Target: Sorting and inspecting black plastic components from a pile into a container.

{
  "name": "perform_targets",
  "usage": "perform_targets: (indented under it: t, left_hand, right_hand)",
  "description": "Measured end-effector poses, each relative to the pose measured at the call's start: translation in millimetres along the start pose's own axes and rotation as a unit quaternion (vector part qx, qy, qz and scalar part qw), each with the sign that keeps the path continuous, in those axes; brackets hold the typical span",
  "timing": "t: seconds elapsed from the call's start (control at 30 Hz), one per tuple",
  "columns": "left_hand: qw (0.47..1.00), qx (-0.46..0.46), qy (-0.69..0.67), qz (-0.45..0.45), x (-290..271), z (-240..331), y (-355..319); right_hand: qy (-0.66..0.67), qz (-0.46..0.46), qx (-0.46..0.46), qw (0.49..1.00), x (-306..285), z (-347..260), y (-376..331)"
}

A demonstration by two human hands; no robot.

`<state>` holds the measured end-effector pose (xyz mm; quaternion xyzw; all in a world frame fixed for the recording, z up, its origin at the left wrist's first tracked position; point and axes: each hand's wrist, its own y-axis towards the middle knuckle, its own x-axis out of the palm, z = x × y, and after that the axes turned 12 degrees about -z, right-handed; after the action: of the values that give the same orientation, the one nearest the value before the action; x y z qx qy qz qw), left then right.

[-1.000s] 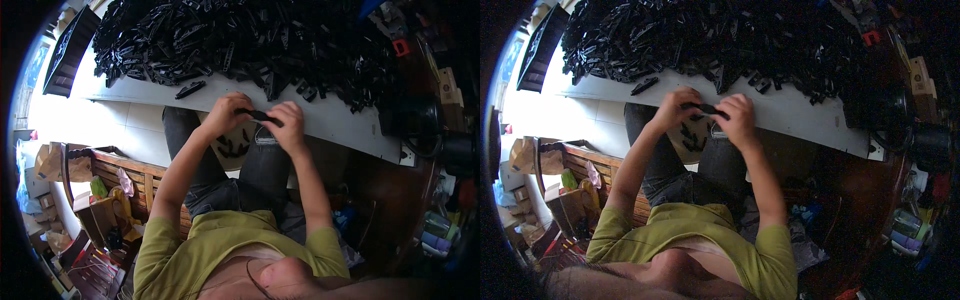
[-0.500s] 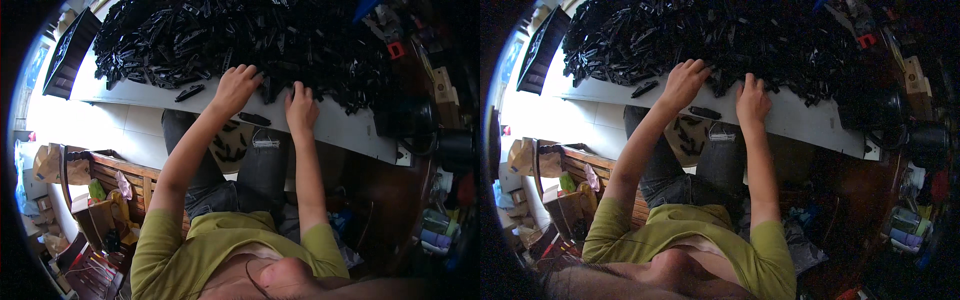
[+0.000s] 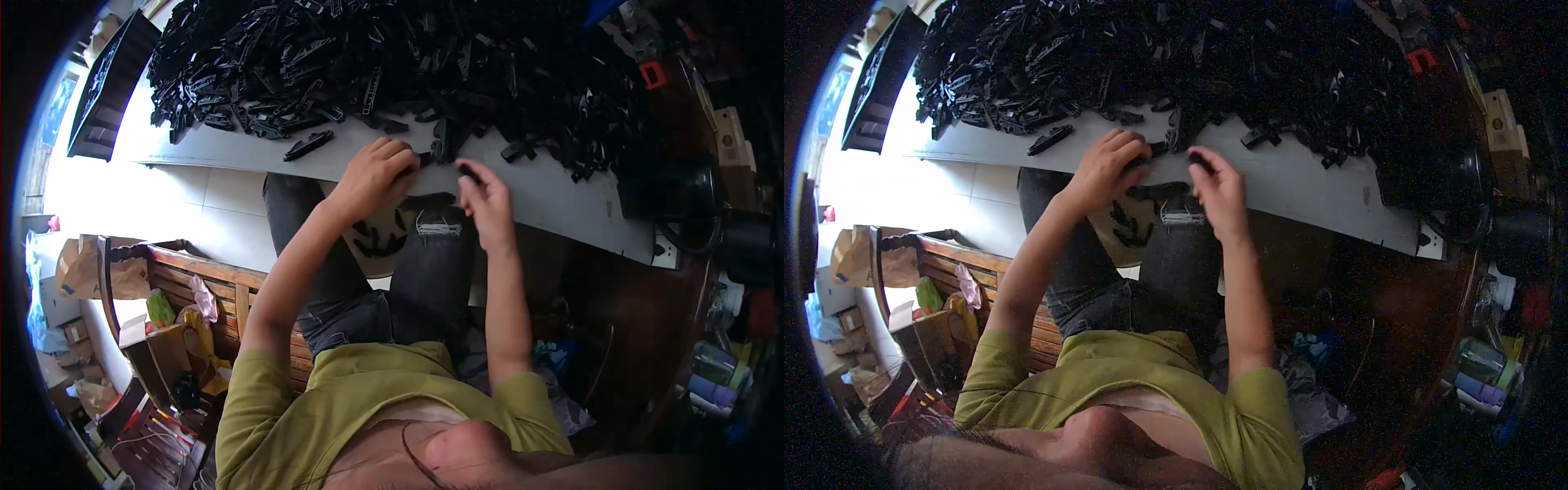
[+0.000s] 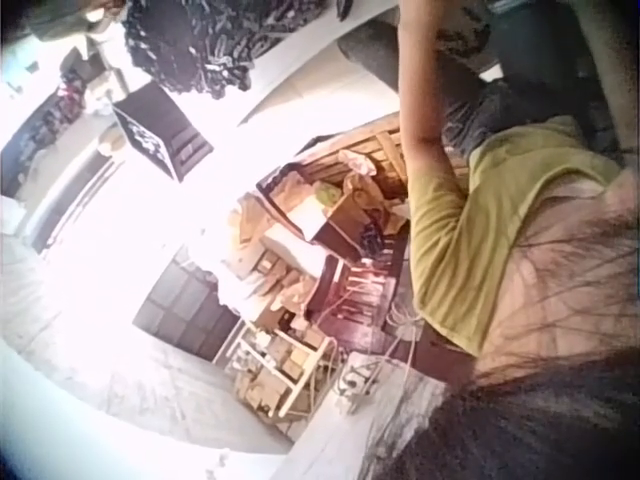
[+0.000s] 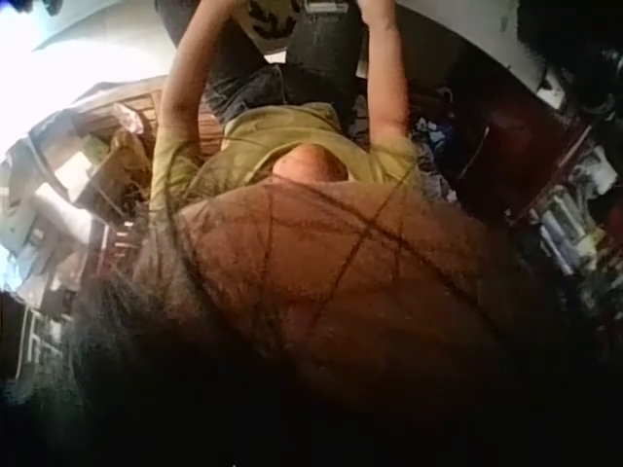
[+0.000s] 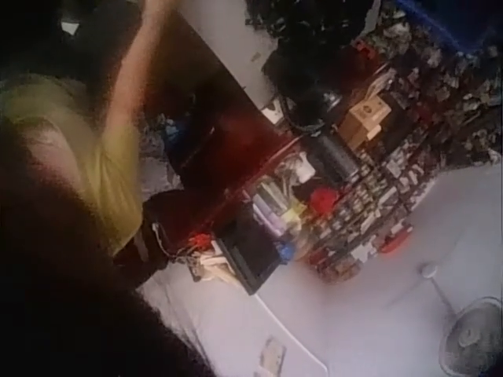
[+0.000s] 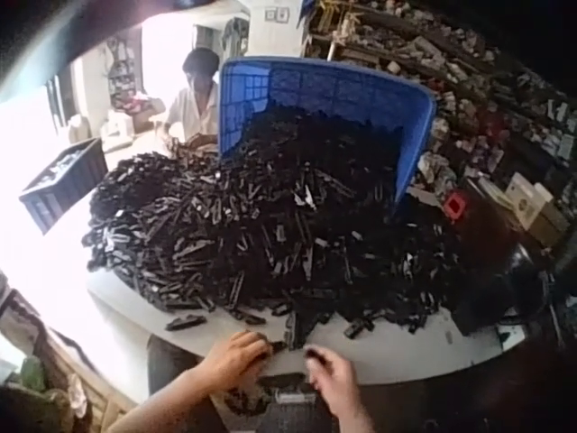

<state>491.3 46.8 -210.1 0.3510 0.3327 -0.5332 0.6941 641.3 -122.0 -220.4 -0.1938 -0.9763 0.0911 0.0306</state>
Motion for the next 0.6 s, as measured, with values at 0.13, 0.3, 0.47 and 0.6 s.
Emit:
perform_targets:
  t: [0.13,0.3,0.47,0.6]
  left_hand:
    - [0.996,0.059,-0.071,-0.003,1,-5,-10]
    - [0.981,0.019,-0.191,-0.017,3,-9,-13]
    - [0.955,0.0,-0.295,-0.036,4,-24,-11]
    - [0.947,0.001,-0.319,-0.039,8,-24,-5]
  right_hand:
    - [-0.331,-0.053,-0.086,0.938,20,-8,-15]
    - [-0.396,0.045,-0.155,0.904,26,-8,-1]
    - [-0.47,0.018,-0.15,0.87,15,-13,1]
    - [-0.462,0.001,-0.153,0.874,22,-13,3]
